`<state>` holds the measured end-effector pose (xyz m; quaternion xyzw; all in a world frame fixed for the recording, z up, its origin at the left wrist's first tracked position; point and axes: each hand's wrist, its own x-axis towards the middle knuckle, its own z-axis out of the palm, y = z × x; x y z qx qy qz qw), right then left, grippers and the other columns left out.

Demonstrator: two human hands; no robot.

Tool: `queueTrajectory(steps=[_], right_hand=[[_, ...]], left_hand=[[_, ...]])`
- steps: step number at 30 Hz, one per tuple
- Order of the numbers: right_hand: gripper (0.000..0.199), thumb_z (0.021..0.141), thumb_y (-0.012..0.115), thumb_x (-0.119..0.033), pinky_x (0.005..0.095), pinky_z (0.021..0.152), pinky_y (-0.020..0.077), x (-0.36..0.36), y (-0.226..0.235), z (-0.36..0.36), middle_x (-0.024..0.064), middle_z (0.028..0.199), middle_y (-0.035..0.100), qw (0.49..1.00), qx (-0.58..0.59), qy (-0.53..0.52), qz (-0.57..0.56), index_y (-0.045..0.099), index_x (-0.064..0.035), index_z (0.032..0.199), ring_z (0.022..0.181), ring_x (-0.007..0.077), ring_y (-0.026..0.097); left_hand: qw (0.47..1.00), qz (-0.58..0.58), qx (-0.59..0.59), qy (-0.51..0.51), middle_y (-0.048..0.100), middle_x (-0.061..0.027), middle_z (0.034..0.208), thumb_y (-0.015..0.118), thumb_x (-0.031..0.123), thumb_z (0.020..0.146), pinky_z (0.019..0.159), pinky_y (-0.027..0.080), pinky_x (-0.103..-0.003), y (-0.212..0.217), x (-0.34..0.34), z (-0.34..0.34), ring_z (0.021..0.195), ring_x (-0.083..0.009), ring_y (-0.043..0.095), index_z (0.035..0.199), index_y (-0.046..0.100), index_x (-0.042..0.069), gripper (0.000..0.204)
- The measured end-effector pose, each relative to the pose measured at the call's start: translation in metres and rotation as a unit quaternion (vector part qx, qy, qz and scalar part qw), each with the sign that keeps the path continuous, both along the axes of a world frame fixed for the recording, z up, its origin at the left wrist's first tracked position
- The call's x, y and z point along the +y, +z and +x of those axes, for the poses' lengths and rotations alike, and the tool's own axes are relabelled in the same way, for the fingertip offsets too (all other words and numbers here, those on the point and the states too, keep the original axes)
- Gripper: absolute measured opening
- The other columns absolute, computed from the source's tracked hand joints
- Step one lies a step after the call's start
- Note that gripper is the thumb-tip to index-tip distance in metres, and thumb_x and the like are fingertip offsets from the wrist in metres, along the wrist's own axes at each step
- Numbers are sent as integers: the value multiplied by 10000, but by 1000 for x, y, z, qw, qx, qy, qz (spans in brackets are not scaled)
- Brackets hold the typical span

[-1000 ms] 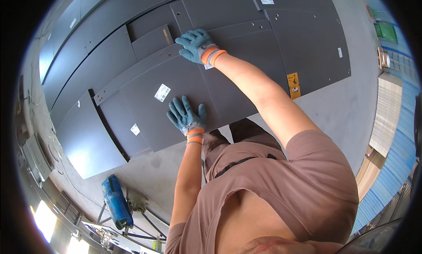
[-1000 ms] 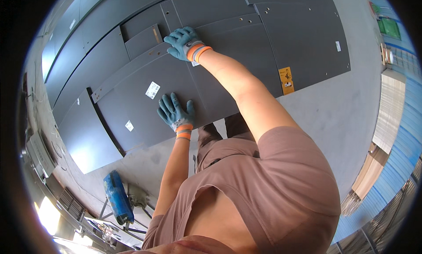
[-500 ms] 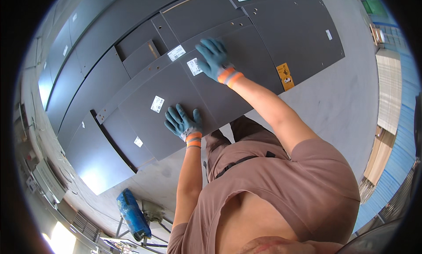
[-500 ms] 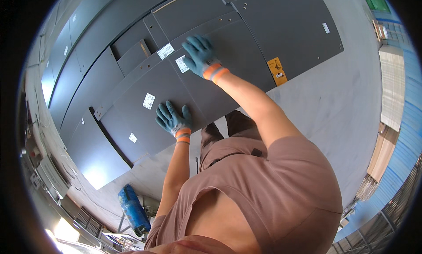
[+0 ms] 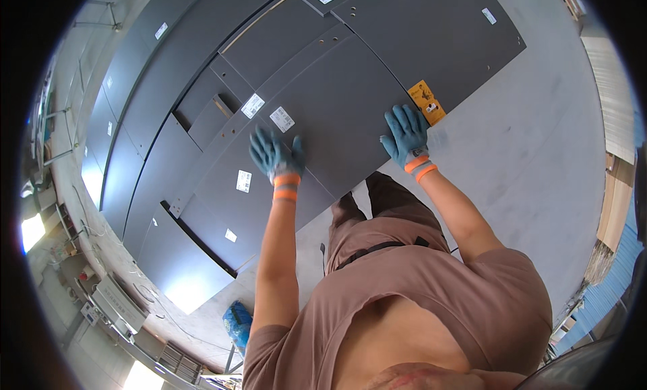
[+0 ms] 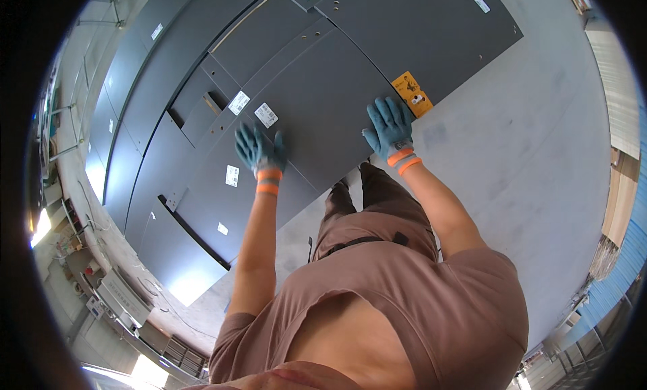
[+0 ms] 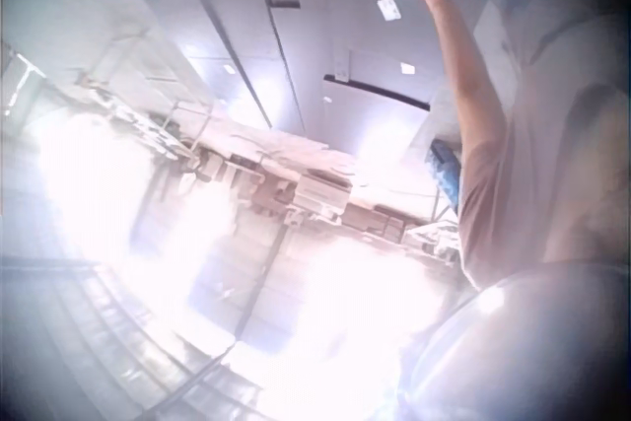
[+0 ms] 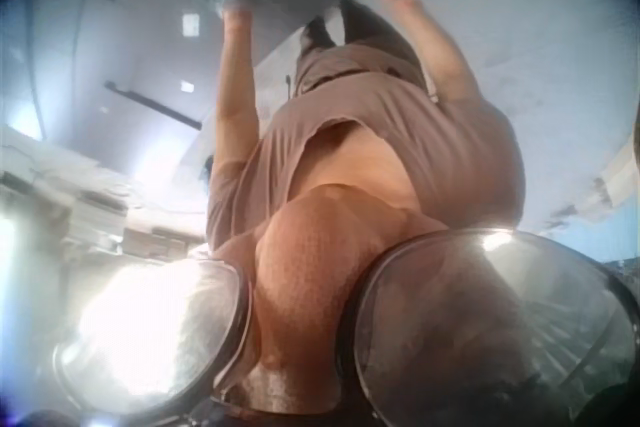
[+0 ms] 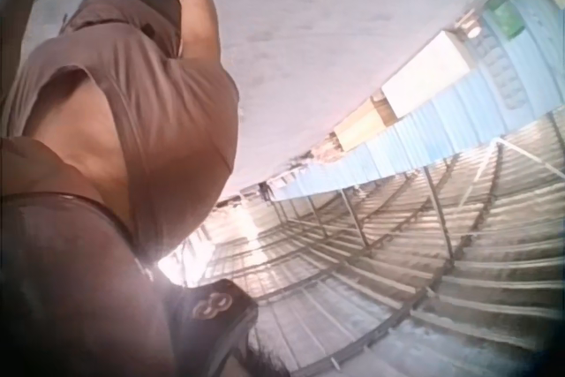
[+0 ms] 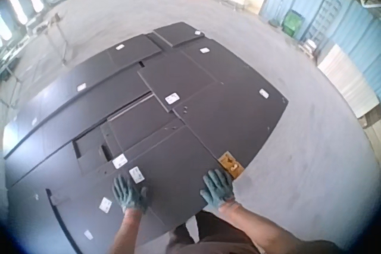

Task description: The person wipes a long metal strip with a cloth, applies adhesive from a tube into holes on the strip, and places the strip onto a larger metal panel. They then pick up another metal strip and apply adhesive to its edges before positioning it on the panel.

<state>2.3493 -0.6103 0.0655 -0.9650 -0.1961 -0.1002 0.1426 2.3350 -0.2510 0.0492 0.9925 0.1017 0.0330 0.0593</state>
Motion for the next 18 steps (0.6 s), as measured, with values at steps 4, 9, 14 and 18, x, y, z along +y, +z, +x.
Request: queueTrajectory(steps=[4,9,14,18], right_hand=[[713,867,780,-405,630,1208,287,2,-12,-1,120,1554,496,1000,18,1,-2,563,-122,1485,1447,372,423],[712,879,769,-410,622,1233,263,0,-11,-1,111,1570,492,999,33,-3,8,555,-126,1496,1453,367,423],[707,880,767,-420,616,1242,256,-2,-9,-2,105,1566,499,999,42,-14,11,563,-135,1493,1461,360,421],[714,871,780,-422,611,1247,254,-1,-10,-2,97,1573,495,999,39,-18,17,566,-146,1494,1468,353,418]], left_hand=[[998,-14,66,-1,239,-187,1750,614,661,947,1315,94,-540,6,-18,84,1630,-412,147,1645,364,81,942],[992,-35,124,-10,181,-172,1767,550,756,940,1328,20,-512,-2,-34,123,1651,-353,68,1675,273,55,1053],[992,-30,117,-41,198,-186,1760,540,793,920,1334,28,-478,-10,-46,128,1646,-360,97,1674,244,22,1119],[992,-21,118,-39,187,-181,1764,542,796,917,1335,61,-463,-8,-49,128,1644,-358,115,1680,225,27,1129]])
